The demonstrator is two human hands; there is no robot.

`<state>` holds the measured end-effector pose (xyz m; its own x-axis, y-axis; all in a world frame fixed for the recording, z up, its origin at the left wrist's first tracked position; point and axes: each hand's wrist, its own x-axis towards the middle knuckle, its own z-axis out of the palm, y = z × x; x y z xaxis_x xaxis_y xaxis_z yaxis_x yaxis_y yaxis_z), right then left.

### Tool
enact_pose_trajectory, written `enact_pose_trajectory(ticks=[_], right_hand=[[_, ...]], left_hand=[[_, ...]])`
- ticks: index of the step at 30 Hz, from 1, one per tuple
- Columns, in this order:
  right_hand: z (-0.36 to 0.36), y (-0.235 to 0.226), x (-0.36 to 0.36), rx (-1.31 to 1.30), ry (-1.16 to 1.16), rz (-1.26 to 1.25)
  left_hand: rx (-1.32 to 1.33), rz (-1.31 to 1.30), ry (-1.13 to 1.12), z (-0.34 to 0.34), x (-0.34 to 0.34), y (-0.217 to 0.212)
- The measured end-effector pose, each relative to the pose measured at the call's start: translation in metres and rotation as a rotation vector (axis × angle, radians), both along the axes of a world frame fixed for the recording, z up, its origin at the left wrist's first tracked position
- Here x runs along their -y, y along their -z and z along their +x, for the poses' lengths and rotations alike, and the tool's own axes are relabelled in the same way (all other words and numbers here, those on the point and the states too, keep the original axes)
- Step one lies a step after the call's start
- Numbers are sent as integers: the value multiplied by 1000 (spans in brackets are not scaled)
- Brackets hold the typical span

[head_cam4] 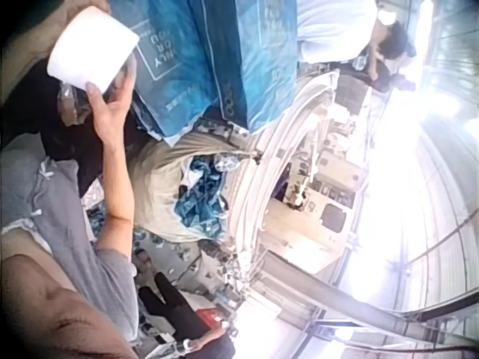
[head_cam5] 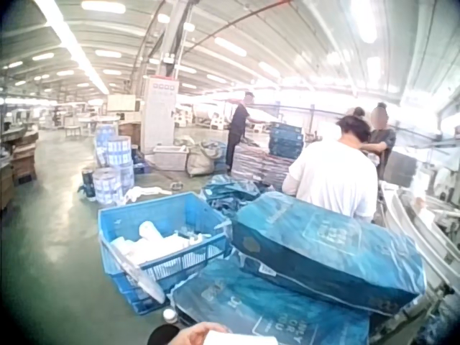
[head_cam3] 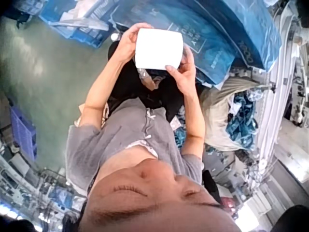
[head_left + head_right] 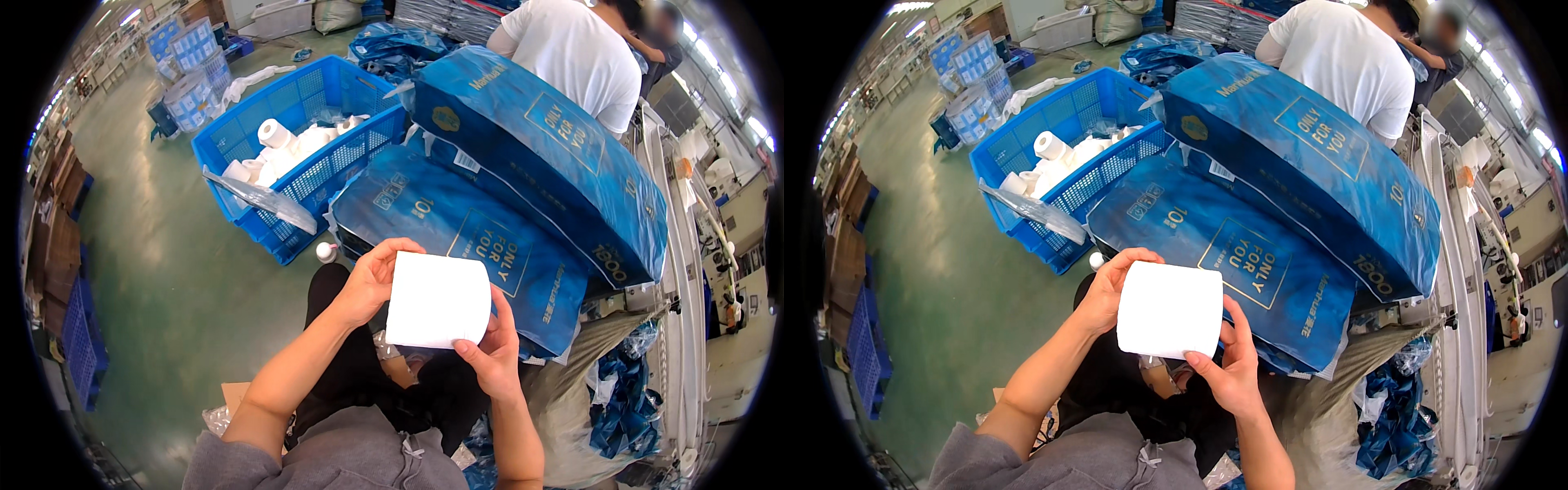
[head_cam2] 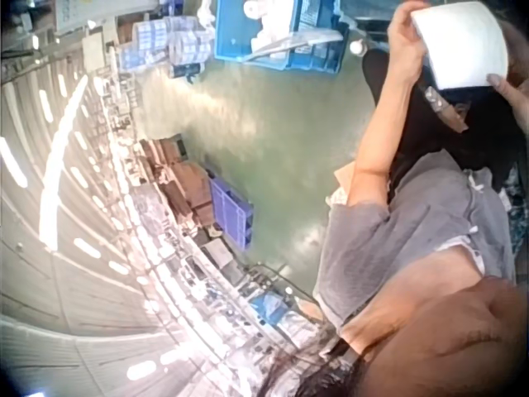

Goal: The person takes individual white paper rolls, places them into a blue plastic bag, and arranges the bag on their lap before continuing.

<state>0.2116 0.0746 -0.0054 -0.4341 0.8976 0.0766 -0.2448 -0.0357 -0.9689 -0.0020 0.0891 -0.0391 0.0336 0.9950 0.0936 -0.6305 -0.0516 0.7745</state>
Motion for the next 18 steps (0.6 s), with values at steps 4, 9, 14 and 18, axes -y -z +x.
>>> enact_pose_trajectory(ticks=[4,9,14,18], right_hand=[[-7,-5,-1,26,-1,14],[-30,-6,-3,69,154,110],[-49,-2,-20,25,236,-32],[-70,-13,-28,-44,166,-210]], left_hand=[[-128,105,-81,-2,5,-1],[-320,278,-196,-8,13,-9],[-248,122,-227,-20,11,-5],[-47,-95,-264,-31,10,2]])
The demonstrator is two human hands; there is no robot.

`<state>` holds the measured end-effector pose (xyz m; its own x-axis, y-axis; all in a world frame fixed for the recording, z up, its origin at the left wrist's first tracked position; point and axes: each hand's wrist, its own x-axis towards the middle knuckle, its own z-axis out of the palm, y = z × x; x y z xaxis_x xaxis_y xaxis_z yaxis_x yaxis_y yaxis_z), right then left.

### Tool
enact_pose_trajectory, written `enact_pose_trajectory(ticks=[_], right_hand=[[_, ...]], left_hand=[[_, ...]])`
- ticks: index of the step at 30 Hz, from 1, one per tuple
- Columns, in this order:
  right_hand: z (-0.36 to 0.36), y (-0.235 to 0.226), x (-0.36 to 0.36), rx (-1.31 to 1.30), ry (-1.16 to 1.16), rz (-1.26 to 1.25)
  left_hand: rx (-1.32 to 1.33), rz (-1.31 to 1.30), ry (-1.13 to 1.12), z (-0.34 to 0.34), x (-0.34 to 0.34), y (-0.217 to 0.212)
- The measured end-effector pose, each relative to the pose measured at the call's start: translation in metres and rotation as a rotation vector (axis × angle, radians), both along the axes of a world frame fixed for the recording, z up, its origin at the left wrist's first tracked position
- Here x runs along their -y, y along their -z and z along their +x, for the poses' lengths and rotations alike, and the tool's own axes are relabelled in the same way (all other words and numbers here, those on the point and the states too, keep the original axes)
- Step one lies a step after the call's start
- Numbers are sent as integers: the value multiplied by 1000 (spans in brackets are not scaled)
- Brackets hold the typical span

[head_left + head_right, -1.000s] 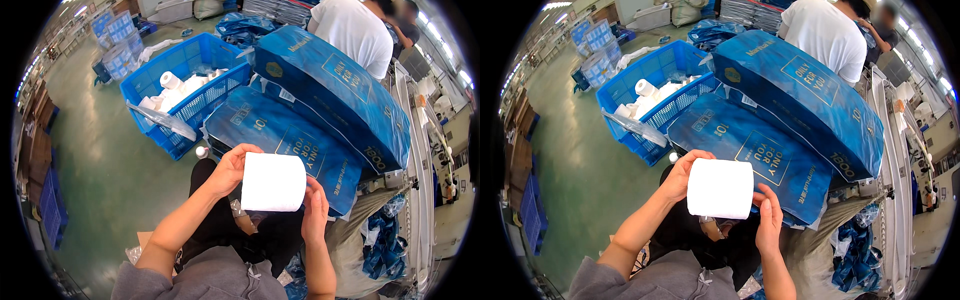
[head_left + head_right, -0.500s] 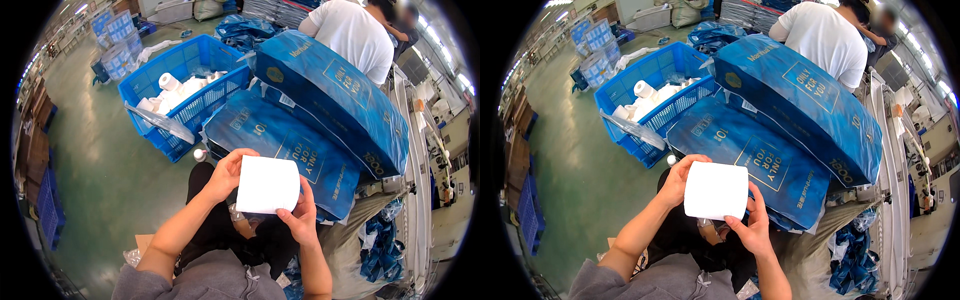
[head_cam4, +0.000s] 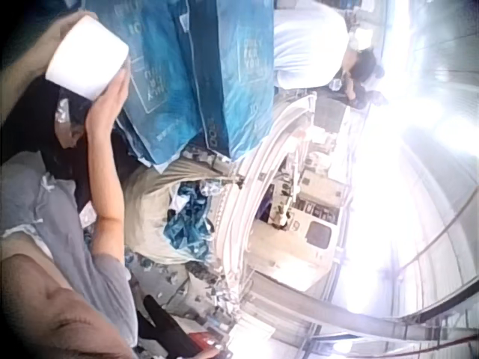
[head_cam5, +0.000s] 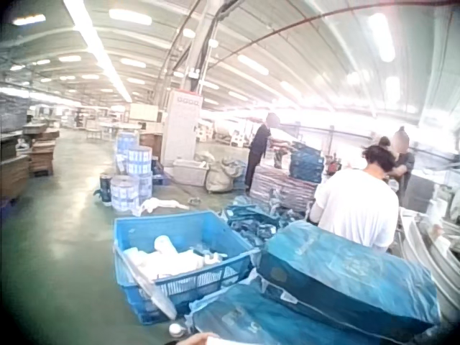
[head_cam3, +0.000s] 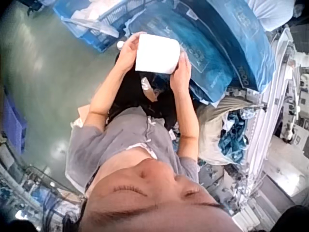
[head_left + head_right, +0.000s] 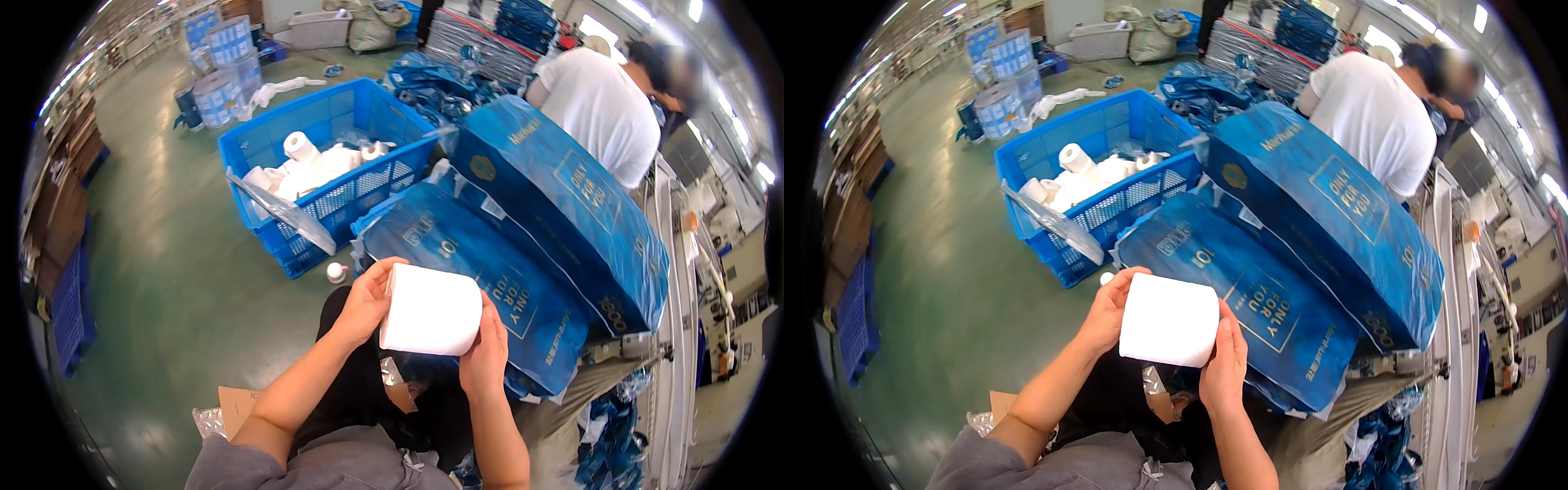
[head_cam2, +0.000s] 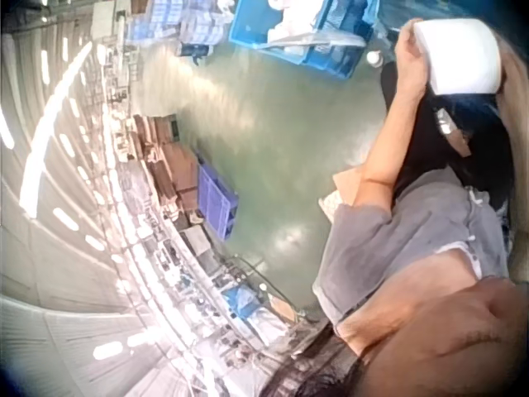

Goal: The person takes individual white paper rolls, places them into a blue plastic bag, and arranges the bag on their lap before continuing.

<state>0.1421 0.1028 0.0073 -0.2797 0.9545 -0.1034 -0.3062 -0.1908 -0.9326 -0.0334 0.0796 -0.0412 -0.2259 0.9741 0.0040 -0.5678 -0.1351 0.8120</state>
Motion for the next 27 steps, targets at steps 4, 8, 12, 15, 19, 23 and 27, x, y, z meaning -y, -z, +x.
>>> enact_pose_trajectory(ticks=[4,8,12,15,19,23,27], right_hand=[[-24,-9,-2,38,-96,12],[-40,-11,-4,50,-164,-5],[-48,-8,-4,39,-204,14],[-43,-5,0,61,-219,34],[-13,9,3,219,-143,76],[12,25,4,233,-71,26],[35,30,-9,402,-35,188]], left_hand=[[32,-23,-112,-13,6,13],[5,-56,-178,-27,11,12],[15,-200,-40,-43,22,8],[150,-284,201,-64,38,39],[448,-345,104,-117,33,77],[558,12,-247,-171,-19,43],[42,52,-247,-151,-51,10]])
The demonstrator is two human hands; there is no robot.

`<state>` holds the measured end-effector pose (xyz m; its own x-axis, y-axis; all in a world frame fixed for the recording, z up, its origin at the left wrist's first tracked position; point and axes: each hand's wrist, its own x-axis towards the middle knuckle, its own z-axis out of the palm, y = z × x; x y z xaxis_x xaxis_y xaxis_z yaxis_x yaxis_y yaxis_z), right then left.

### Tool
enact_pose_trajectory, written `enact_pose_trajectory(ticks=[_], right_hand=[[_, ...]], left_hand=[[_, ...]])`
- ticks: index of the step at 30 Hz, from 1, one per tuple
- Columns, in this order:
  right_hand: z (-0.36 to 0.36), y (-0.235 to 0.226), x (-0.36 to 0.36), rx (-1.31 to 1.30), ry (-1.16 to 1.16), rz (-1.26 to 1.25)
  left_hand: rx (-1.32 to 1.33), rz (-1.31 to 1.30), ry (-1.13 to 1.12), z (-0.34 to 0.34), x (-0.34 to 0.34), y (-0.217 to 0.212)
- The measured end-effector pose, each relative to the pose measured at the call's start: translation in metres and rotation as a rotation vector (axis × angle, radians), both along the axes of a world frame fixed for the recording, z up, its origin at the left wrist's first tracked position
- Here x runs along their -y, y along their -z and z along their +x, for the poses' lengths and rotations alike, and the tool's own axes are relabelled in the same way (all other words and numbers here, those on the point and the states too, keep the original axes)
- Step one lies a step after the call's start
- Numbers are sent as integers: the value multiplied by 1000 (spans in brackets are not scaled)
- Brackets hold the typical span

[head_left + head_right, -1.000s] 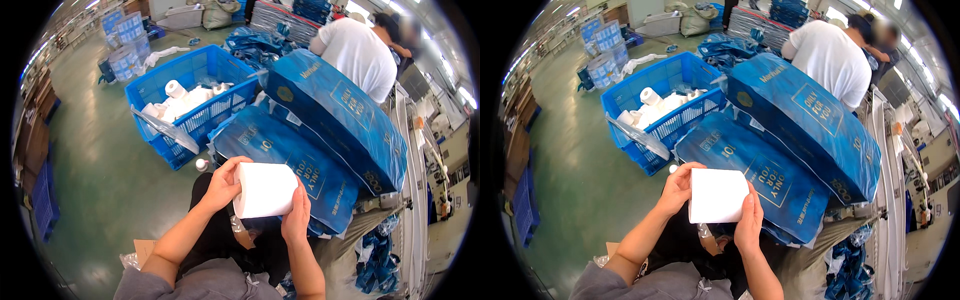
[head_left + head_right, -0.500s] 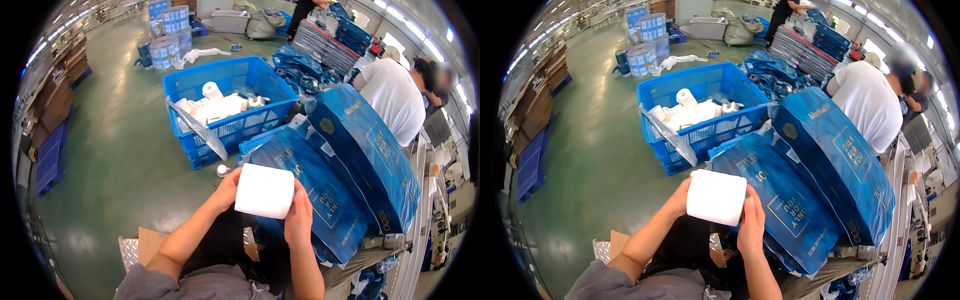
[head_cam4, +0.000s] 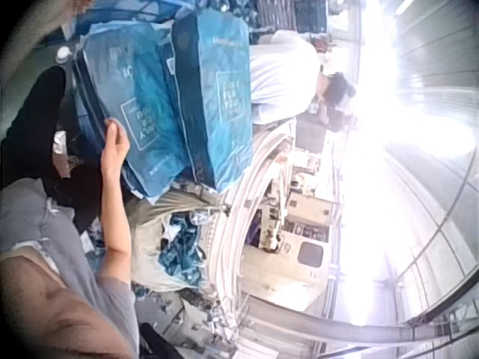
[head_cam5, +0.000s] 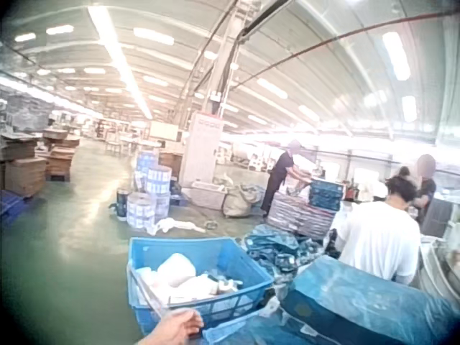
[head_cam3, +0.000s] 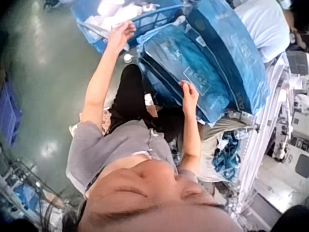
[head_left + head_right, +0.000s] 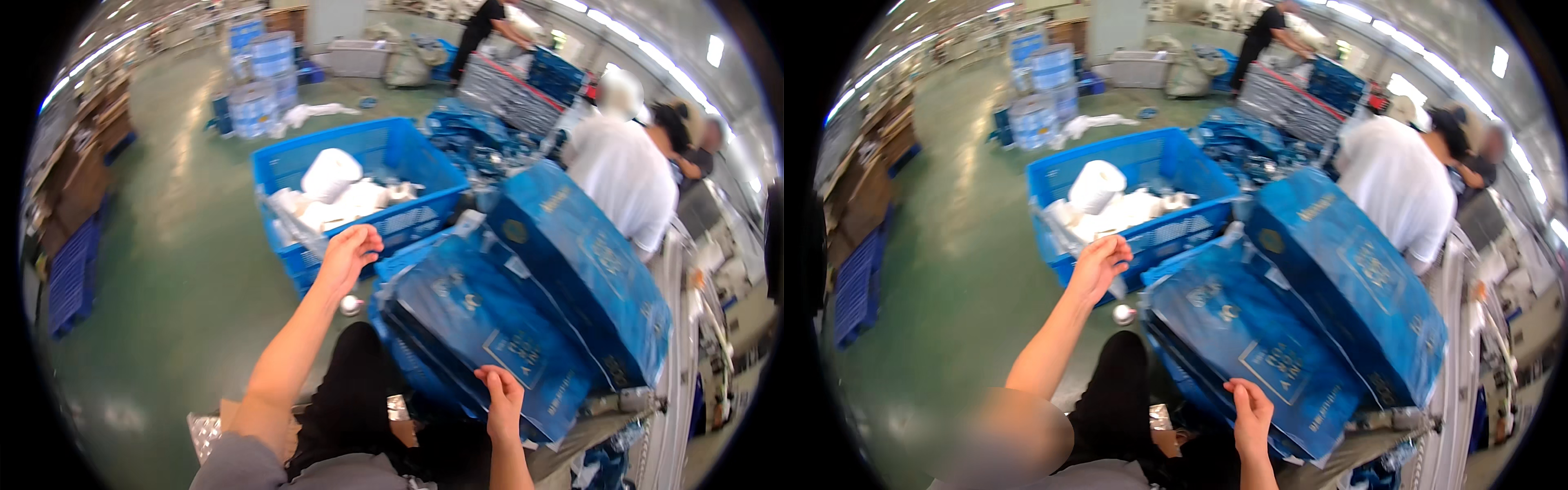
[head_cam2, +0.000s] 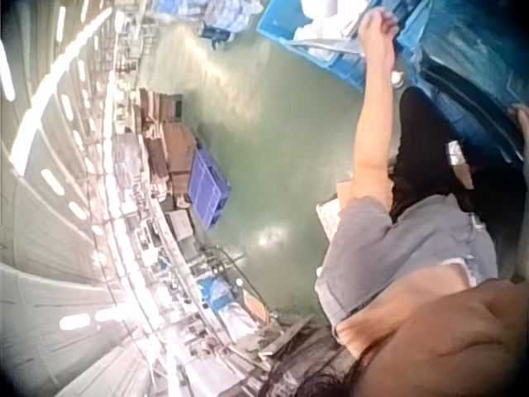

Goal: The person takes individual white paper rolls, places them into a blue plastic bag, and arranges the bag on their lap before continuing.

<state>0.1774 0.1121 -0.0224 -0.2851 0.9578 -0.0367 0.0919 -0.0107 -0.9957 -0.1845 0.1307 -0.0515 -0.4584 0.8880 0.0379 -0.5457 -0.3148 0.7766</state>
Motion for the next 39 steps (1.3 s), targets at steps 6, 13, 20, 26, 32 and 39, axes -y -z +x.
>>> enact_pose_trajectory(ticks=[6,13,20,26,32,39], right_hand=[[83,-95,-101,689,588,1082],[286,-85,-166,977,993,403],[267,-62,-135,414,740,366],[247,-62,-60,278,606,255],[244,-37,-40,301,528,171],[222,-86,-73,1334,489,-4]], left_hand=[[-457,-69,89,93,-44,-46],[-791,-128,-153,119,-177,-61],[-401,-179,-67,100,-218,-79],[-395,55,-102,101,-150,-50],[-799,-252,-218,44,-60,-6],[-1785,9,-466,101,-67,-69]])
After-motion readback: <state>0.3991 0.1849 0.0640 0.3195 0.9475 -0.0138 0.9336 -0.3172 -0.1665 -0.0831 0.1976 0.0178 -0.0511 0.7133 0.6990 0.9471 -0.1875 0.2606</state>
